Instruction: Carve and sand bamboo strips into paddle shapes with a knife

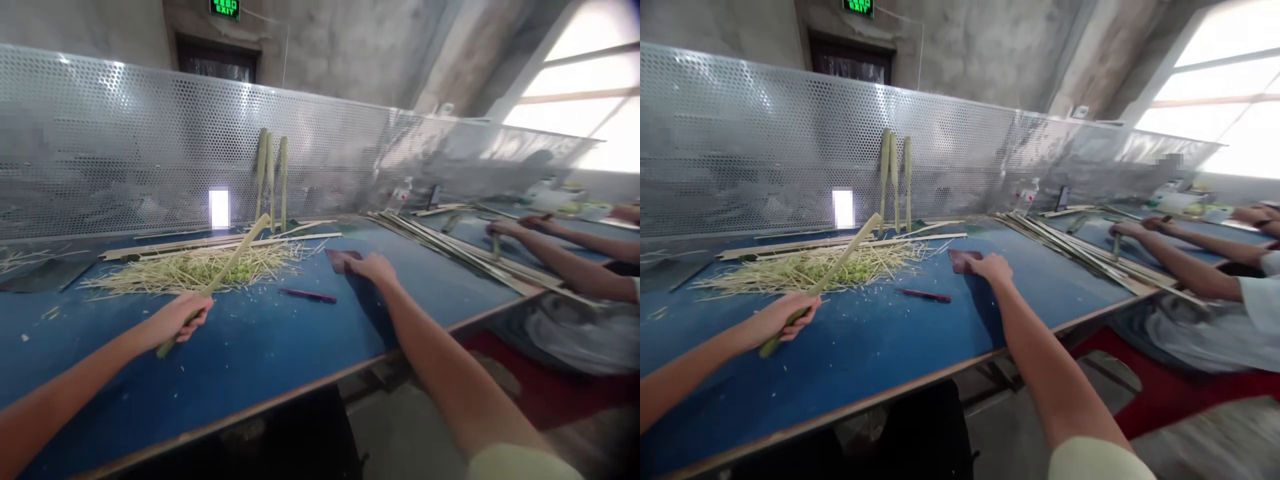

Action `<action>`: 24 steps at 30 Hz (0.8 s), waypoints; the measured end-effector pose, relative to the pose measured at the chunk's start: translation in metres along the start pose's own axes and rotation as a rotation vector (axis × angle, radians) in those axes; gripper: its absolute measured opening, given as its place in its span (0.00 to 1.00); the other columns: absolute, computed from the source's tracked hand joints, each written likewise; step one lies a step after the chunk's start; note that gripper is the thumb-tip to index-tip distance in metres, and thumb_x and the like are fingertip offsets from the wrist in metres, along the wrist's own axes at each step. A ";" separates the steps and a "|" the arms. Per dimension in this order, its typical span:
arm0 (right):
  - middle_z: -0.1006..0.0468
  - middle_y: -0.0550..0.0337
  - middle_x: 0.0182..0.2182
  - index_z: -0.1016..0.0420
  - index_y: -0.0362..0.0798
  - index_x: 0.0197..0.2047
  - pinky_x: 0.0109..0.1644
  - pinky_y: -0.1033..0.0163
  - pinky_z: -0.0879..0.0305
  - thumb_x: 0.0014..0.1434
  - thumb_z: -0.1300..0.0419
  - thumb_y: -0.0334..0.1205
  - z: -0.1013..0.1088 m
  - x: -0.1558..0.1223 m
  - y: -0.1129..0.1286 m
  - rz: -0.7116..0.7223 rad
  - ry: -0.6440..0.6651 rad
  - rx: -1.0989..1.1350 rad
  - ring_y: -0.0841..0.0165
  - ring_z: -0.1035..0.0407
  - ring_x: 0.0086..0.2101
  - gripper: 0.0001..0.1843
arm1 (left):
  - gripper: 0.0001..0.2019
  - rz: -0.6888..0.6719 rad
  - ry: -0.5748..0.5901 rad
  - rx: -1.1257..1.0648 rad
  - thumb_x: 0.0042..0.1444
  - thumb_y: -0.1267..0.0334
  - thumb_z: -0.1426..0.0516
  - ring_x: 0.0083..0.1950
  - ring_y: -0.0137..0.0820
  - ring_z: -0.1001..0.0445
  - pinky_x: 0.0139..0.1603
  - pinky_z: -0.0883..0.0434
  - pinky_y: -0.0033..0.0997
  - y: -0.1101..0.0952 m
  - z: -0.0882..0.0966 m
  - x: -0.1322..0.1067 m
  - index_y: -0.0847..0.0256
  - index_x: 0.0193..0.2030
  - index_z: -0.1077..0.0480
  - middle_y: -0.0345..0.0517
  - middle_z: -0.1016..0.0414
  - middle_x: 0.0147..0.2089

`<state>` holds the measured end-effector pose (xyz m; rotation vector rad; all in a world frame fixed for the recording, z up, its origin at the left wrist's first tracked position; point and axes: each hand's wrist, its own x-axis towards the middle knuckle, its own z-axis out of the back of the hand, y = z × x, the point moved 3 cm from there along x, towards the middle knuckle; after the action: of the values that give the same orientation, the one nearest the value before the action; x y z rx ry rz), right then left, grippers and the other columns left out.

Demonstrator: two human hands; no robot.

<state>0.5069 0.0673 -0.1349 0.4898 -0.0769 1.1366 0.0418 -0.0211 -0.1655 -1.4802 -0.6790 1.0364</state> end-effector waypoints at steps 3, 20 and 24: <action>0.28 0.52 0.53 0.30 0.46 0.57 0.50 0.50 0.28 0.66 0.40 0.45 -0.016 0.010 -0.009 -0.119 0.082 0.045 0.61 0.28 0.48 0.19 | 0.20 0.024 0.020 -0.022 0.58 0.48 0.42 0.14 0.20 0.48 0.13 0.41 0.21 0.007 0.001 0.002 0.59 0.23 0.37 0.34 0.41 0.19; 0.34 0.57 0.65 0.42 0.52 0.69 0.68 0.47 0.45 0.63 0.55 0.25 -0.005 -0.151 0.238 1.328 -0.069 0.164 0.65 0.43 0.65 0.33 | 0.11 -0.041 -0.139 -0.117 0.55 0.54 0.44 0.13 0.19 0.54 0.12 0.53 0.20 0.020 0.001 0.001 0.56 0.30 0.40 0.29 0.42 0.19; 0.44 0.54 0.70 0.47 0.44 0.72 0.73 0.53 0.56 0.67 0.49 0.41 -0.034 -0.157 0.263 1.471 0.054 0.105 0.66 0.54 0.69 0.32 | 0.12 -0.025 -0.173 -0.096 0.54 0.53 0.44 0.11 0.20 0.56 0.11 0.55 0.20 0.019 0.003 0.001 0.55 0.42 0.39 0.26 0.43 0.18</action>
<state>0.2008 0.0335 -0.1252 0.4712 -0.3706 2.5995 0.0374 -0.0221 -0.1844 -1.4718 -0.8788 1.1353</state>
